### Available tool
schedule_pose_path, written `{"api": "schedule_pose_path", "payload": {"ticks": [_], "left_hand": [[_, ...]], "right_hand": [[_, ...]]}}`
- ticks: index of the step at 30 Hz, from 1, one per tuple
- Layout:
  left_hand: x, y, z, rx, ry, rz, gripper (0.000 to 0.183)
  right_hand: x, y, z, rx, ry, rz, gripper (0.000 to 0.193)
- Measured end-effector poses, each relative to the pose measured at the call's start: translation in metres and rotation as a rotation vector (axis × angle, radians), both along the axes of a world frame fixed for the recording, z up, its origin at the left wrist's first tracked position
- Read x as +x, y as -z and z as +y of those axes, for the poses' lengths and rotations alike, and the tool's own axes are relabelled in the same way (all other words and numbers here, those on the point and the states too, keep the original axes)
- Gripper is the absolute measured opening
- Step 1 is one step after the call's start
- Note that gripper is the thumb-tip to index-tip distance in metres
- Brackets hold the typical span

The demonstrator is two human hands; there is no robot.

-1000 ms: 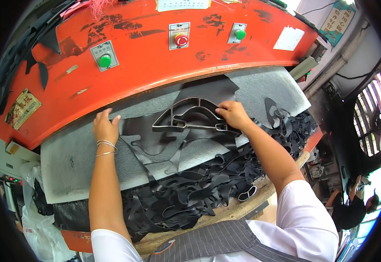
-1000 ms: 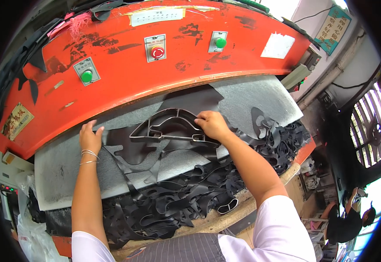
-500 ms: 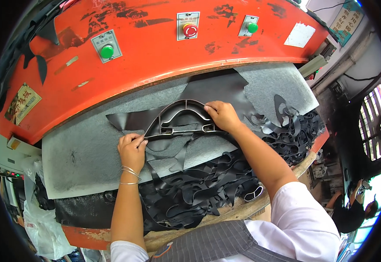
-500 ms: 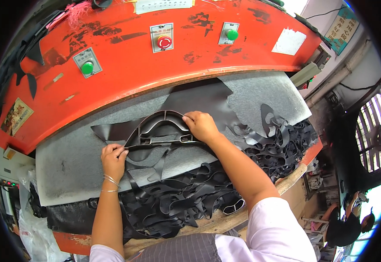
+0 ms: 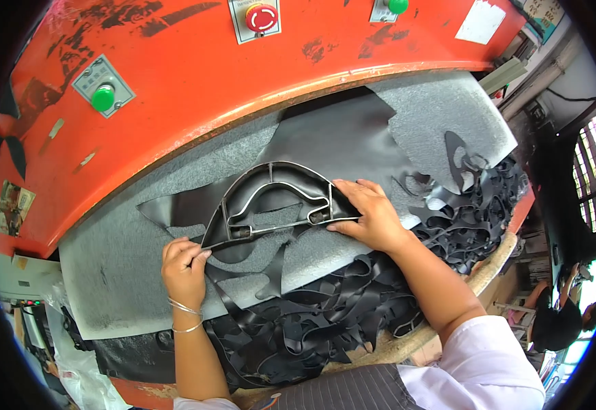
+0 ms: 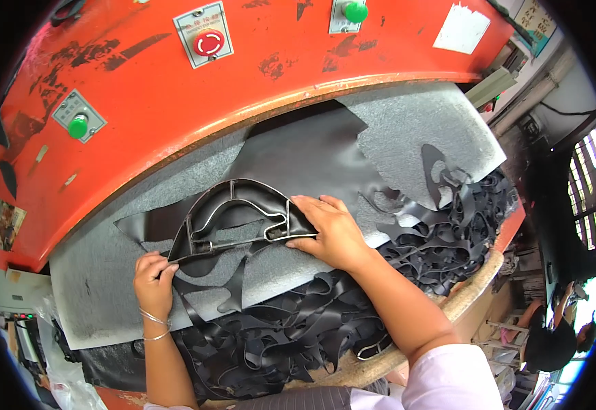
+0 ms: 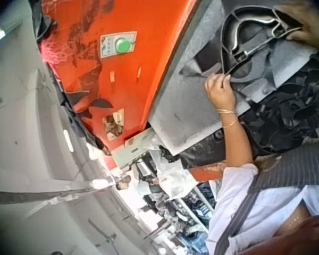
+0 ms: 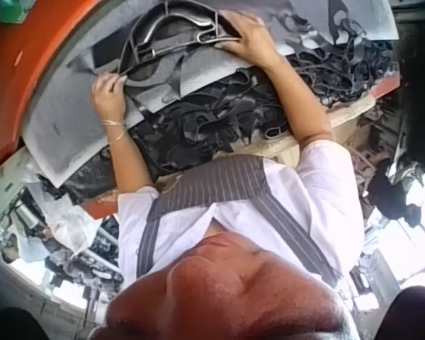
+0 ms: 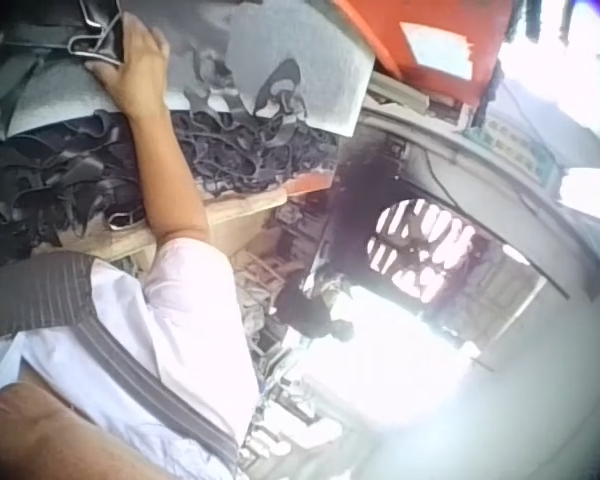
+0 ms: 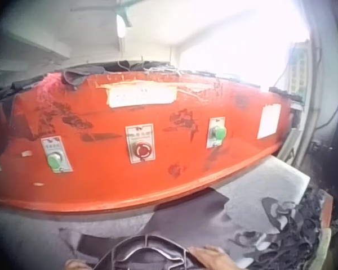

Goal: Cutting leather shapes using a hydraulic press and metal dies for shoe manufacturing.

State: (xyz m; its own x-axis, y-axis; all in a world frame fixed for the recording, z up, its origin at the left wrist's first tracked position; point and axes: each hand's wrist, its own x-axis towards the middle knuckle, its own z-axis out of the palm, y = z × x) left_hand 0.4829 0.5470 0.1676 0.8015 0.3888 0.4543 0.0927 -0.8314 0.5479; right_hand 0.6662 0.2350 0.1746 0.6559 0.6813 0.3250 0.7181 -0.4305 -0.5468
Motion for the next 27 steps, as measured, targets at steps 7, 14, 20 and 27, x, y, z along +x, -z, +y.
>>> {"api": "schedule_pose_path", "payload": {"ticks": [7,14,20,27], "left_hand": [[0.005,0.001,-0.001,-0.008,-0.053,0.046,0.011],[0.009,0.001,0.003,-0.029,-0.06,0.053,0.013],[0.0,-0.003,0.004,-0.017,-0.058,0.038,0.013],[-0.013,-0.003,-0.004,-0.033,-0.064,0.004,0.012]], "right_hand": [[0.01,-0.005,0.007,-0.067,0.011,0.005,0.072],[0.011,-0.003,0.009,-0.073,0.014,-0.01,0.072],[0.003,0.002,0.012,-0.02,0.006,-0.056,0.074],[-0.011,-0.004,0.001,-0.051,0.005,-0.087,0.076]]}}
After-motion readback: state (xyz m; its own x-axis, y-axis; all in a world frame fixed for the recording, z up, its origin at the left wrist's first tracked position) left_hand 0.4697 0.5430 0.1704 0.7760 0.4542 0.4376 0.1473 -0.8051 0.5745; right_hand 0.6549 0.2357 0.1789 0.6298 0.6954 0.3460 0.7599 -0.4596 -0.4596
